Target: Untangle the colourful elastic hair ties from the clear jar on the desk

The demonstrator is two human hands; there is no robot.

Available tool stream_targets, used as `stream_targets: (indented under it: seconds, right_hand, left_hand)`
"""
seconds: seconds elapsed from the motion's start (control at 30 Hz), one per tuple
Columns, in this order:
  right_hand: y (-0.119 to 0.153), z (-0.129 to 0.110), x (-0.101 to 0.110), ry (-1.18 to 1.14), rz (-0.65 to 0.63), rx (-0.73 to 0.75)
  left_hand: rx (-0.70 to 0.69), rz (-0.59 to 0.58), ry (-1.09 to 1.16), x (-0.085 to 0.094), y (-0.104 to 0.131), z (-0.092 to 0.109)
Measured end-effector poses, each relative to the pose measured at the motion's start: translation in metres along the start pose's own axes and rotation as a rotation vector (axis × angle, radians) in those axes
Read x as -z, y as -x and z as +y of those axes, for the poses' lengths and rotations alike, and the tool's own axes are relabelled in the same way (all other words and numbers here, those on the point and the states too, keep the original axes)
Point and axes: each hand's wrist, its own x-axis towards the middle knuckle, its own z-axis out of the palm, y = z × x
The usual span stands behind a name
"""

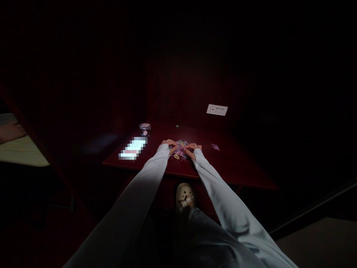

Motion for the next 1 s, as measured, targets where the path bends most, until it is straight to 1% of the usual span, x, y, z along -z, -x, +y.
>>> stream_targets:
  seconds: [0.1,0.2,0.37,0.5,0.63,0.8,1.0]
  right_hand:
    - [0.000,0.000,0.000,-0.032,-0.014,0.004]
    - [0.001,-0.002,0.000,-0.031,-0.019,0.015]
    - [0.002,-0.007,-0.001,0.020,0.010,0.027]
    - [0.002,-0.009,-0.003,0.084,0.008,0.064]
    - [0.004,-0.009,-0.003,0.109,0.048,0.102]
    - [0.005,-0.013,0.001,0.072,0.103,0.063]
    - [0.005,-0.016,0.003,0.113,0.184,0.074]
  left_hand:
    - [-0.003,0.015,0.024,-0.002,-0.001,-0.002]
    - [-0.035,0.019,0.053,-0.003,-0.002,-0.004]
    - [-0.118,0.001,0.106,-0.002,-0.003,-0.003]
    - [-0.143,-0.021,0.132,-0.001,-0.002,0.000]
    - [-0.143,0.018,0.153,-0.003,-0.002,0.002]
    - [-0.139,0.065,0.180,-0.005,-0.002,0.001]
    - [-0.030,0.105,0.132,-0.008,-0.002,0.003]
